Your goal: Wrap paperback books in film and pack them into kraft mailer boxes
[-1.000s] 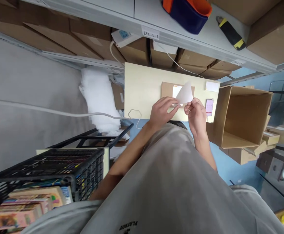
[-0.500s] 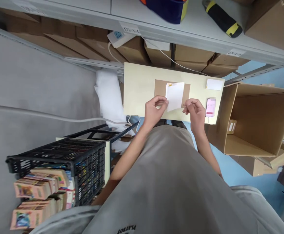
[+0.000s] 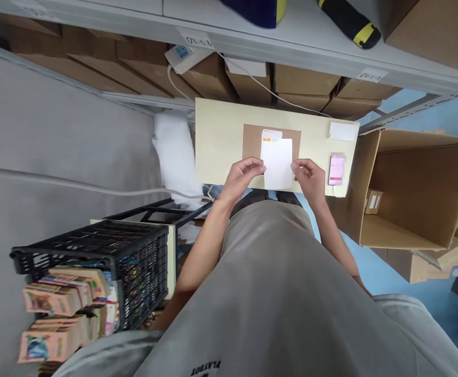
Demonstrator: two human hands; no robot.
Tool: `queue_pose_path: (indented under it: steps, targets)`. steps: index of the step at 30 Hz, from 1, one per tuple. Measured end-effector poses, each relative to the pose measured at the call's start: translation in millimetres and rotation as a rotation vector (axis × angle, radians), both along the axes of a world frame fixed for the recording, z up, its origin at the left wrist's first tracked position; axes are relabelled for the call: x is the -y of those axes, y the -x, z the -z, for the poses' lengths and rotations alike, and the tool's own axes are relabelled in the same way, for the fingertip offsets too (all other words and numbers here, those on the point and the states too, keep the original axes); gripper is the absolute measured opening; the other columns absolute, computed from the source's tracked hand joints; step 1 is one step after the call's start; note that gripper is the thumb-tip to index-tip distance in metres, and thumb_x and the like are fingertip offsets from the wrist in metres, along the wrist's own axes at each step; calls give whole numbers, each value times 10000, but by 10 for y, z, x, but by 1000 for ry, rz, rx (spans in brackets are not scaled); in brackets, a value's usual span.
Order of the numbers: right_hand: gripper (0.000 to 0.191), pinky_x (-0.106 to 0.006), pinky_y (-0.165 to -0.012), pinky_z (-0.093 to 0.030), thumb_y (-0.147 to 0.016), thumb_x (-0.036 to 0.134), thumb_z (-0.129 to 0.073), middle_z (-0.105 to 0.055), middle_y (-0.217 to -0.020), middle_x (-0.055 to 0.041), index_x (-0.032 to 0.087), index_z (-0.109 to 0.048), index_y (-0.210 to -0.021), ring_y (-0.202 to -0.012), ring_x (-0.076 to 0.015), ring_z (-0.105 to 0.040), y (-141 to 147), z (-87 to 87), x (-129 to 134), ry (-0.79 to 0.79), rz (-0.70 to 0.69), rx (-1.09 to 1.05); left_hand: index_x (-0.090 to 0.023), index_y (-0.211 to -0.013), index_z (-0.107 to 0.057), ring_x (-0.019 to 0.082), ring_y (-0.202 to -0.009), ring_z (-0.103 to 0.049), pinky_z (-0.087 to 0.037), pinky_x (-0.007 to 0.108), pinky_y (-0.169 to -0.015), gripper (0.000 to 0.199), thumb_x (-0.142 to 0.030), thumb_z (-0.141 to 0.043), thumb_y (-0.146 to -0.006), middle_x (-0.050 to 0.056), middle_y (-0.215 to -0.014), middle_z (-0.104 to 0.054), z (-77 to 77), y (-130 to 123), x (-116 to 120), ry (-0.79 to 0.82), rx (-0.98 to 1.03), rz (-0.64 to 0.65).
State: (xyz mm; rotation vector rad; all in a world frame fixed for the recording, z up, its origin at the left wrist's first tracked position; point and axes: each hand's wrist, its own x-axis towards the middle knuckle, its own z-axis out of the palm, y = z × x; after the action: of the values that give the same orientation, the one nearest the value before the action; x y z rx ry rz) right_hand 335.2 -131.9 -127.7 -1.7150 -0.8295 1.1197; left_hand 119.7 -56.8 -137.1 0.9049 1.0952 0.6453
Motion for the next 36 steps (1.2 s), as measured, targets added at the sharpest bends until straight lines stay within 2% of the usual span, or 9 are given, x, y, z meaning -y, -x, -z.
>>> queue_pose_path:
  steps: [7,14,18,21,23,26,30,33,36]
  targets:
    - [310,-306,-646,-525,-935,547,-824,-646,-722,42,244,-766,-957,-638,-129,-525,54,38,44,65,-6,13,-223,-862,-794,213,-926,-707,-605,387,-963,345,-502,-966,-755,33,-906,-772,80,61,37,-46,-50,27]
    - [284,-332,-680,-524,-944,541,-775,-674,-801,29,265,-714,-915,-651,-145,-548,304,144,69,64,-34,62,-228,-845,-780,208,-890,-714,-627,376,-923,426,-588,-976,-729,34,-887,-769,398,178,45,-54,-109,3]
    - [202,-343,-725,-537,-986,457,-735,-694,-889,11,277,-700,-900,-677,-152,-574,525,101,157,-18,-152,115,-231,-858,-766,201,-861,-710,-625,363,-886,455,-613,-963,-709,28,-870,-765,563,272,84,-30,-128,-10]
    - [186,-336,-728,-535,-1005,436,-724,-684,-911,12,286,-698,-899,-682,-150,-576,636,71,223,-54,-267,99,-224,-870,-769,196,-882,-722,-618,347,-903,429,-591,-941,-730,40,-896,-778,628,340,114,-11,-126,-2]
    - [194,-334,-724,-534,-1010,449,-722,-687,-917,10,287,-701,-906,-693,-152,-582,653,94,238,-54,-286,92,-219,-871,-769,195,-895,-728,-613,340,-915,425,-588,-937,-741,49,-914,-785,657,376,122,-9,-135,1]
    - [250,-333,-720,-536,-1004,509,-721,-703,-907,4,278,-702,-910,-717,-158,-595,589,212,199,-12,-208,108,-223,-878,-762,201,-881,-721,-614,348,-900,475,-636,-950,-739,46,-899,-773,694,403,108,-20,-154,-2]
    - [346,-326,-711,-530,-956,597,-782,-685,-820,22,263,-698,-921,-706,-159,-596,387,476,44,68,-91,89,-229,-873,-754,211,-880,-711,-611,365,-898,542,-709,-952,-720,45,-891,-764,757,348,40,-46,-143,17]
    - [351,-333,-751,-537,-955,588,-799,-663,-789,34,257,-691,-916,-716,-160,-596,204,700,-152,84,-85,65,-234,-870,-755,218,-897,-716,-606,371,-913,529,-703,-947,-721,53,-914,-776,839,233,-80,-78,-133,21]
    - [320,-348,-826,-551,-967,535,-808,-685,-852,10,254,-677,-887,-781,-169,-603,33,927,-406,55,-112,94,-235,-850,-749,227,-903,-717,-601,373,-900,432,-615,-935,-761,64,-931,-787,974,87,-287,-124,-160,22]
